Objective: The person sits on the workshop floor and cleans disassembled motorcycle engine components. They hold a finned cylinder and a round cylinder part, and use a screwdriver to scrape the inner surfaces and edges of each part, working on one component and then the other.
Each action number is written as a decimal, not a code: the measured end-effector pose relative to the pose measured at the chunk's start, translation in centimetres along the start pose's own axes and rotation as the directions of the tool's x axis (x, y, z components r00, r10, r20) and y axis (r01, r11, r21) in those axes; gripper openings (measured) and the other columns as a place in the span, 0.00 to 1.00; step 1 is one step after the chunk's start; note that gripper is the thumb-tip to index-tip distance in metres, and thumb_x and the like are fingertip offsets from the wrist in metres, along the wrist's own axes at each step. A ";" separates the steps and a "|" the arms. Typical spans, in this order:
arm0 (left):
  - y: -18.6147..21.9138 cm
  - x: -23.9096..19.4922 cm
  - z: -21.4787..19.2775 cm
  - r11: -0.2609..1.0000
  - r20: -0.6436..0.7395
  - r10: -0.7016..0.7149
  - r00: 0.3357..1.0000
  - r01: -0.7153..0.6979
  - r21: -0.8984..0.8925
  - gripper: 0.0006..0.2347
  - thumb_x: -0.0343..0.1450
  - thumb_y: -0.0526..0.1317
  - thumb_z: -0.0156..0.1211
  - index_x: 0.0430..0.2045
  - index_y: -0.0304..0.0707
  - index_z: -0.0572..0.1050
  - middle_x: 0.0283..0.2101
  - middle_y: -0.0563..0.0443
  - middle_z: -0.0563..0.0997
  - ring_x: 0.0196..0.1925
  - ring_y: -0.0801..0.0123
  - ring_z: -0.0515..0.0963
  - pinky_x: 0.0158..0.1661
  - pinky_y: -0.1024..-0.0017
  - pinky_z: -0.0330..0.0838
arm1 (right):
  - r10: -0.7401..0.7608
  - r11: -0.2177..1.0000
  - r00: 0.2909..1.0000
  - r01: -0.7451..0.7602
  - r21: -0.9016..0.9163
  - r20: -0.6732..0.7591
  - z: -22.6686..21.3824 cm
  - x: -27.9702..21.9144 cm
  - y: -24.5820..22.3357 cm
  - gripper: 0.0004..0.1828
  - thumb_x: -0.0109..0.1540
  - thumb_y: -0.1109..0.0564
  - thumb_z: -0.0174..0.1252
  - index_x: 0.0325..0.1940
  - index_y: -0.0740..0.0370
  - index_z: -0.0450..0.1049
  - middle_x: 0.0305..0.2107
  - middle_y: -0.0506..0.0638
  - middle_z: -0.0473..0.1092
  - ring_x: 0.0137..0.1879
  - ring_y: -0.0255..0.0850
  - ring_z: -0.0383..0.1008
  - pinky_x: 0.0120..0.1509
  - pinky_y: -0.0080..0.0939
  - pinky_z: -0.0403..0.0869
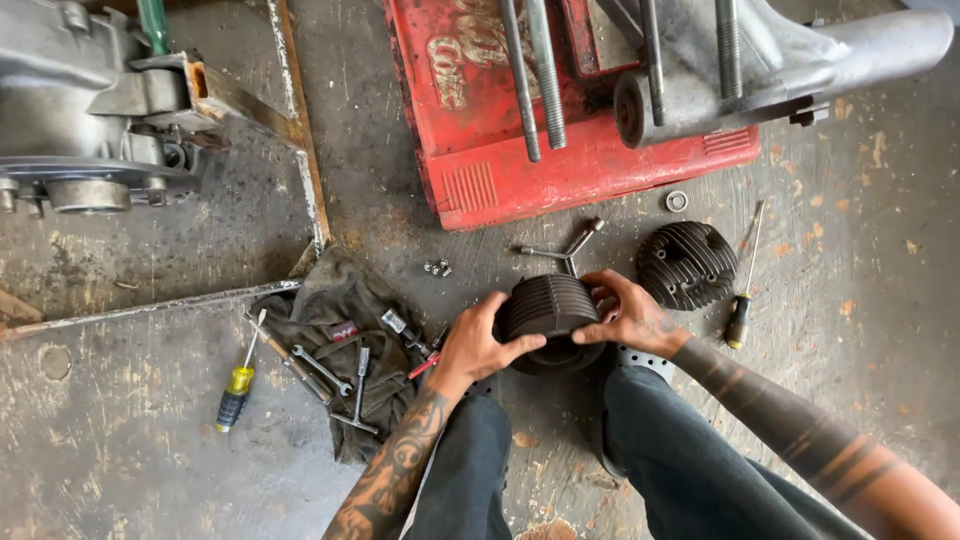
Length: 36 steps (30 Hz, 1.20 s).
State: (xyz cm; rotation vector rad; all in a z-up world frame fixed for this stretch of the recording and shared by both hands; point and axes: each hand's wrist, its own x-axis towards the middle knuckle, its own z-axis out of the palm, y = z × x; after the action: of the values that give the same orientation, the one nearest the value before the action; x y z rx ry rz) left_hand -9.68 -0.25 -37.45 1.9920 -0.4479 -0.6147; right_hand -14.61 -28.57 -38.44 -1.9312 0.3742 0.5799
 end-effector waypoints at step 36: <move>6.9 2.0 3.3 0.747 -0.173 0.025 0.985 -0.134 -0.652 0.14 0.70 0.34 0.66 0.49 0.30 0.75 0.44 0.40 0.81 0.46 0.63 0.83 0.44 0.71 0.79 | -0.385 0.312 0.874 0.425 0.849 -0.296 -0.2 -6.0 -12.7 0.44 0.64 0.25 0.37 0.78 0.49 0.55 0.71 0.56 0.61 0.69 0.60 0.68 0.74 0.60 0.63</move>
State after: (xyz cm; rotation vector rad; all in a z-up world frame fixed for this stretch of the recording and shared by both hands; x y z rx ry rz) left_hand -10.41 -6.88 -33.19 1.3094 -0.1737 -0.4711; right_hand -13.23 -23.54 -25.43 -0.8688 0.1299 -0.0662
